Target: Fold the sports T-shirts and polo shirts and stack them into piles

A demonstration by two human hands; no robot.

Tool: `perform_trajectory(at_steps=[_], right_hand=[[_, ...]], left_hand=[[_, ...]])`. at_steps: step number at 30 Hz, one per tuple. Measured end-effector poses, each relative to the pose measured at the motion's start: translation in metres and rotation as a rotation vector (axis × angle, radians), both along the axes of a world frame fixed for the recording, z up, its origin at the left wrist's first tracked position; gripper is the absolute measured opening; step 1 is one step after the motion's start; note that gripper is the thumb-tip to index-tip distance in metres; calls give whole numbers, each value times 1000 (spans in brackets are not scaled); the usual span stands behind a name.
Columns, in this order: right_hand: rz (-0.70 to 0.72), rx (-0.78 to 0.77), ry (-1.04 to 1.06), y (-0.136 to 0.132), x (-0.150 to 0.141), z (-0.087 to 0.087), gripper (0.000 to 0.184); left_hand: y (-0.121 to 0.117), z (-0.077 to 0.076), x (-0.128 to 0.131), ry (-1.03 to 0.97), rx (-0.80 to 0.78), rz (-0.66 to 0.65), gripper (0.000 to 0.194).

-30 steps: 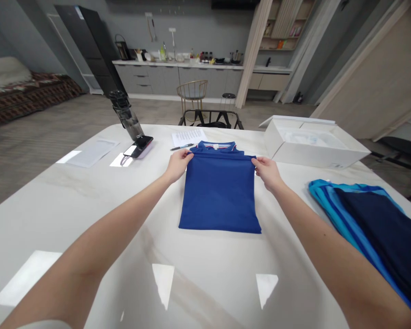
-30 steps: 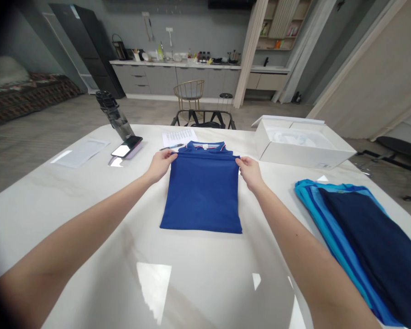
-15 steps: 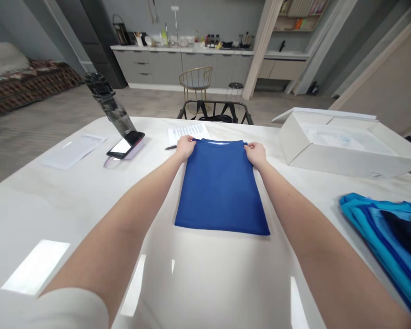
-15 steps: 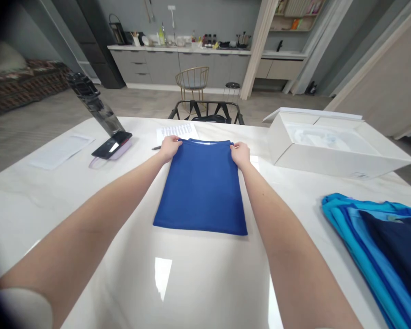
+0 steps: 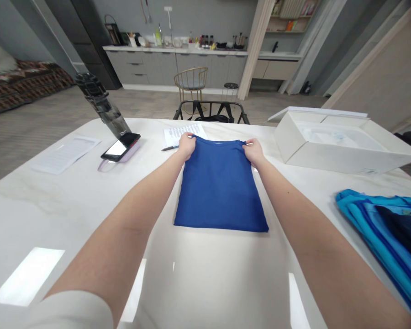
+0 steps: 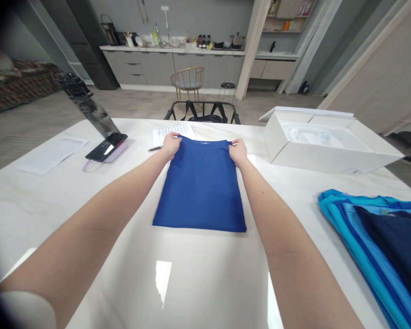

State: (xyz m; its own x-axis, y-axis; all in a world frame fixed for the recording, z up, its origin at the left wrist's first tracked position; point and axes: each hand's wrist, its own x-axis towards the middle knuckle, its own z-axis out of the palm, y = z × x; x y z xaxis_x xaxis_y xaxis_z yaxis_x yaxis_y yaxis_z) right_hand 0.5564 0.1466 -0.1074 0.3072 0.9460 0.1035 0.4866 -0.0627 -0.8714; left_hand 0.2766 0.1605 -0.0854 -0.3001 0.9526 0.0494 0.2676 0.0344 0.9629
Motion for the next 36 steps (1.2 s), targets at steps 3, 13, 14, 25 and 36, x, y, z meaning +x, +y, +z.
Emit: perform_trajectory(at_steps=[3,13,14,25,36], right_hand=[[-73,43,-112,0,0,0,20],[-33,175,-600,-21,-19,14,39],[29,217,-664,-25,-30,17,42],[386,-119,-857,-37,-77,-5,57],[33,-117,-818,-63,-54,-3,67]], left_hand=[[3,-7,0,166,100,28,18],[-22,12,16,639,324,-126,41],[-28,13,24,713,370,-206,44],[-45,-33,31,959,29,-470,59],[-78,-15,50,1040,147,-350,57]])
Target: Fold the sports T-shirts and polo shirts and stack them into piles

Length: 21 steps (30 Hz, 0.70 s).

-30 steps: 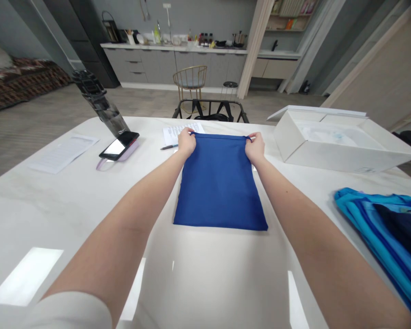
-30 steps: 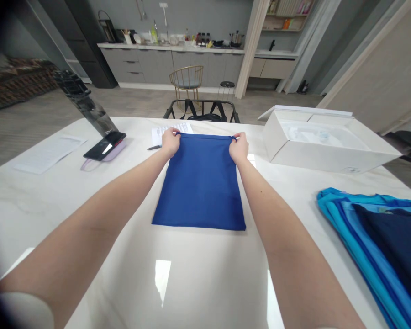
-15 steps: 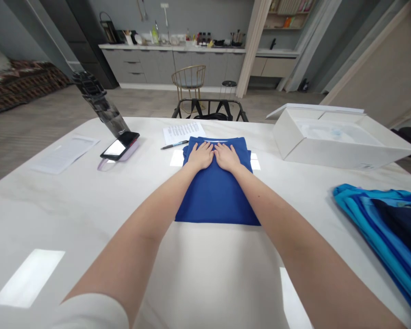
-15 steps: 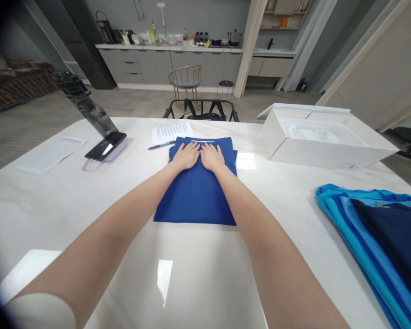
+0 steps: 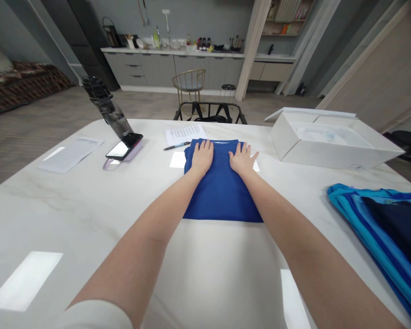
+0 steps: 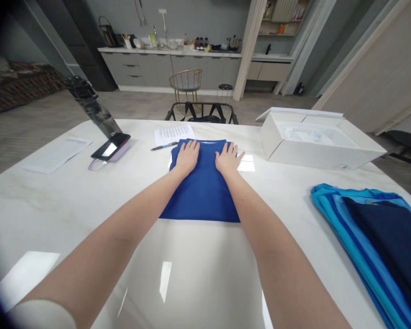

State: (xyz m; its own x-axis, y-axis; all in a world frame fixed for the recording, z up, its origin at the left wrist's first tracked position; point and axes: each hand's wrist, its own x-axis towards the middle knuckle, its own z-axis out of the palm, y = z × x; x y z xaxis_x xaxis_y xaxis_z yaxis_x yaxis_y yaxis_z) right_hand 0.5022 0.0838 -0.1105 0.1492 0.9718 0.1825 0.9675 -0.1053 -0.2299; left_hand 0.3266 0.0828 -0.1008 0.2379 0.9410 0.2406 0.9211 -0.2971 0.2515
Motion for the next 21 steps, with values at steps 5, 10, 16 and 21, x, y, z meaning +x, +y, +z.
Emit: perform_trajectory(at_steps=[5,10,16,21], right_hand=[[419,-63,-69,-40,-20,3,57],[293,-127,6,-67,2,-2,60],[87,-156,36,-95,22,4,68],[345,-62,-14,-144,-13,13,57]], left_hand=[[-39,-5,14,17,-102,-135,55],[-58,-12,-10,-5,-155,-70,66],[-79,-5,-30,1,-121,7,63],[-130,2,-10,13,-91,-187,54]])
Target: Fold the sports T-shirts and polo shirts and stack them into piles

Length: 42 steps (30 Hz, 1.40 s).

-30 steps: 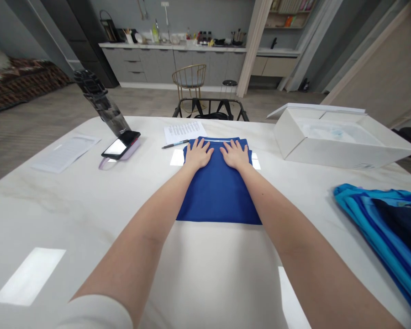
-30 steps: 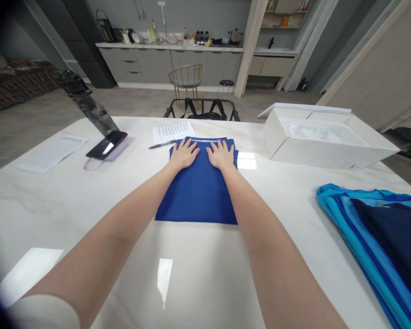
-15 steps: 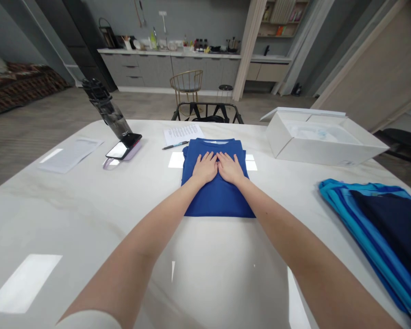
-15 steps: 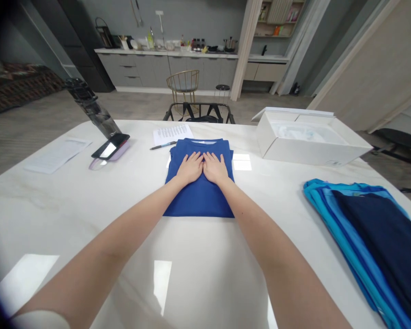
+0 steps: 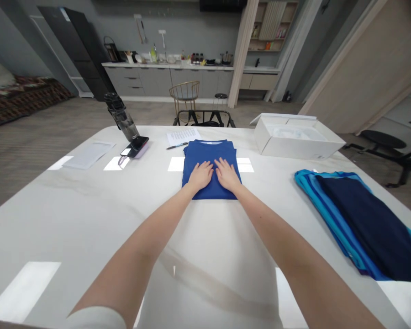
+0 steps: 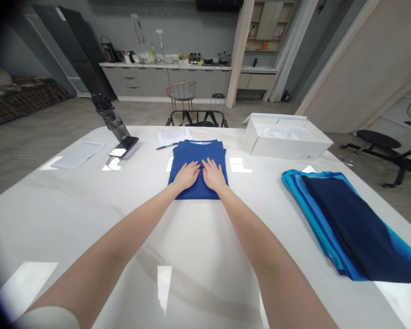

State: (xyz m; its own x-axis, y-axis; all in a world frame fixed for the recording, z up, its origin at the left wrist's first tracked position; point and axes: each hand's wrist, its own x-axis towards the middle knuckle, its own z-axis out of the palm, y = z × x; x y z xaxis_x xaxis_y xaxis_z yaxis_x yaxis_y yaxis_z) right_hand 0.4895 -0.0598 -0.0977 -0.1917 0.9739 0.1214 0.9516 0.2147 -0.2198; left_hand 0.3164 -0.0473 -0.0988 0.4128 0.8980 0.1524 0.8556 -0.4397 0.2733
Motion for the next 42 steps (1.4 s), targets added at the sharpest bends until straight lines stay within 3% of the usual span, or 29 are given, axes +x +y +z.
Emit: perform_trajectory(at_steps=[3,8,11,13,16,18,24,28,34,38,42], right_hand=[[48,-39,-10,-29,-6,-4,56],[-140,-67,-31,-62,19,-7,66],[-211,-105,-59,-79,25,-4,68],[-109,-81,-84,-92,19,-2,61],[158,-89,-101,-111,6,-1,58],[215,-127,-94,-123,6,0,59],[69,-202,-67,-152,51,1,58],[-20,-95,-47,-163,78,1,50],[-188,29,-135,-162,64,15,31],[-146,1,-229,-171,55,29,29],[13,-70,-258,-203,65,34,27]], left_hand=[[-30,-3,-4,20,-18,-17,56],[-59,-7,-39,43,-62,94,67],[-76,-3,-47,72,-69,133,70],[-90,-1,-43,86,-27,25,65],[-109,-1,-36,117,-61,-207,59],[-119,-2,-38,128,-112,-240,60],[-139,-5,-82,113,-87,-189,57],[-146,1,-108,90,-16,-16,49],[-151,20,-96,276,71,135,40],[-161,28,-89,291,79,130,39],[-185,31,-103,280,31,16,37]])
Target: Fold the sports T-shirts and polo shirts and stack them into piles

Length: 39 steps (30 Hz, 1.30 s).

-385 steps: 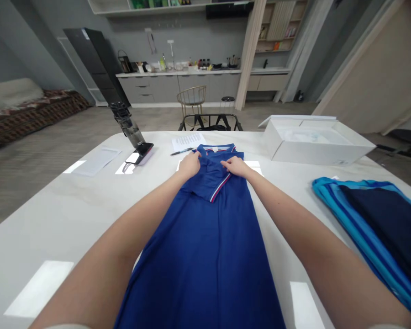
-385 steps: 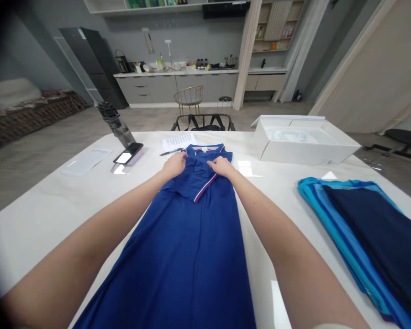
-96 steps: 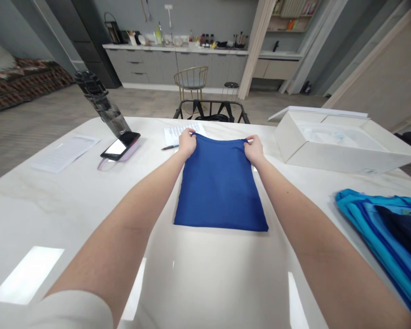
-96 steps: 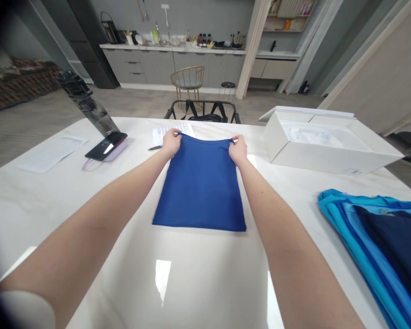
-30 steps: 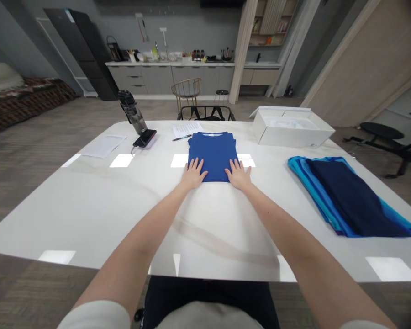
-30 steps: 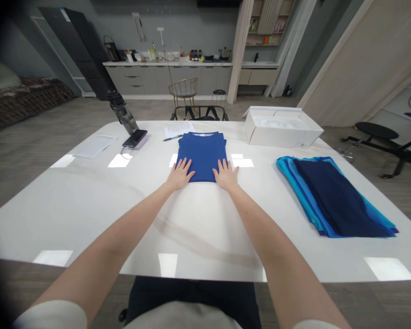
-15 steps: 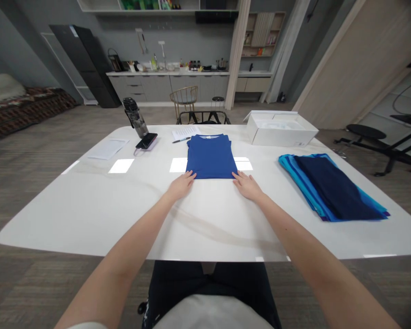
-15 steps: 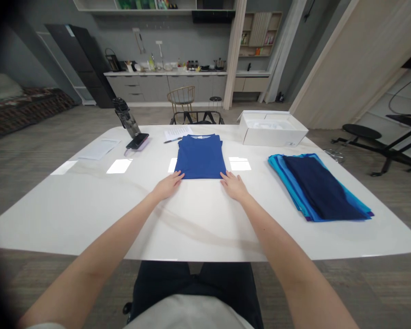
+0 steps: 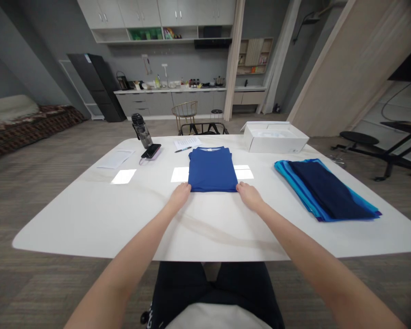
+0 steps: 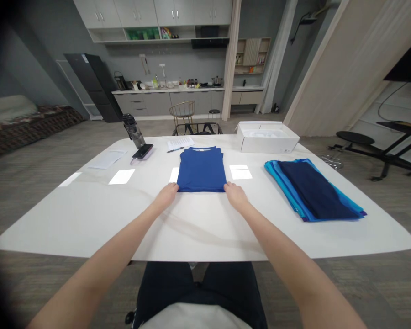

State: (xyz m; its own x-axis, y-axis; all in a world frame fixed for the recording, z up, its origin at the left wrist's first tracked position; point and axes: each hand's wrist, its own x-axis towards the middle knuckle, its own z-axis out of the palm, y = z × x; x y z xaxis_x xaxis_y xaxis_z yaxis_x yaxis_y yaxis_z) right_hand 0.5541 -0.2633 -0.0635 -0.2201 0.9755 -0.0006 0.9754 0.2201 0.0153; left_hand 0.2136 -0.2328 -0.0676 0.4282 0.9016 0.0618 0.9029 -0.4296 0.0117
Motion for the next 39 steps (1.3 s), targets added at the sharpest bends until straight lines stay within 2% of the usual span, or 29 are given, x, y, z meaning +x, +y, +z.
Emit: perform_trajectory(at_steps=[4,6,10,13,17,21,23,25,28,30,31,35,37,39], right_hand=[[128,-85,147,-52,16,1,29],[152,-130,258,-83,22,2,28],[127,-198,425,-141,27,1,26],[99,-181,500,-172,28,-5,25],[53,-174,582,-192,27,-8,23],[-5,-267,692,-184,25,-2,21],[-58,-260,733,-167,26,2,24],[-101,-165,718,-137,27,6,28],[-114,-3,613,-74,26,8,28],[-75,31,514,-24,22,6,27],[-74,17,469,1,20,5,30],[-215,-83,375,89,11,-2,71],[-292,-160,407,119,10,-3,74],[-330,-237,457,138,11,-3,67]], left_hand=[[-43,0,-24,-74,-116,-177,35],[-71,-2,-34,-135,-155,-222,32],[-129,-6,-45,-262,-211,-196,29],[-164,-8,-46,-391,-245,-135,27],[-190,-3,-43,-482,-272,-47,26],[-190,4,-41,-504,-284,-14,19],[-176,6,-41,-514,-242,3,20],[-150,10,-39,-503,-166,24,22],[-92,16,-30,-452,-77,44,23],[-46,20,-20,-395,-46,52,28],[-23,20,-15,-361,-26,79,32],[63,15,3,-242,-90,220,59],[97,9,8,-219,-217,287,62],[123,4,10,-227,-321,335,61]])
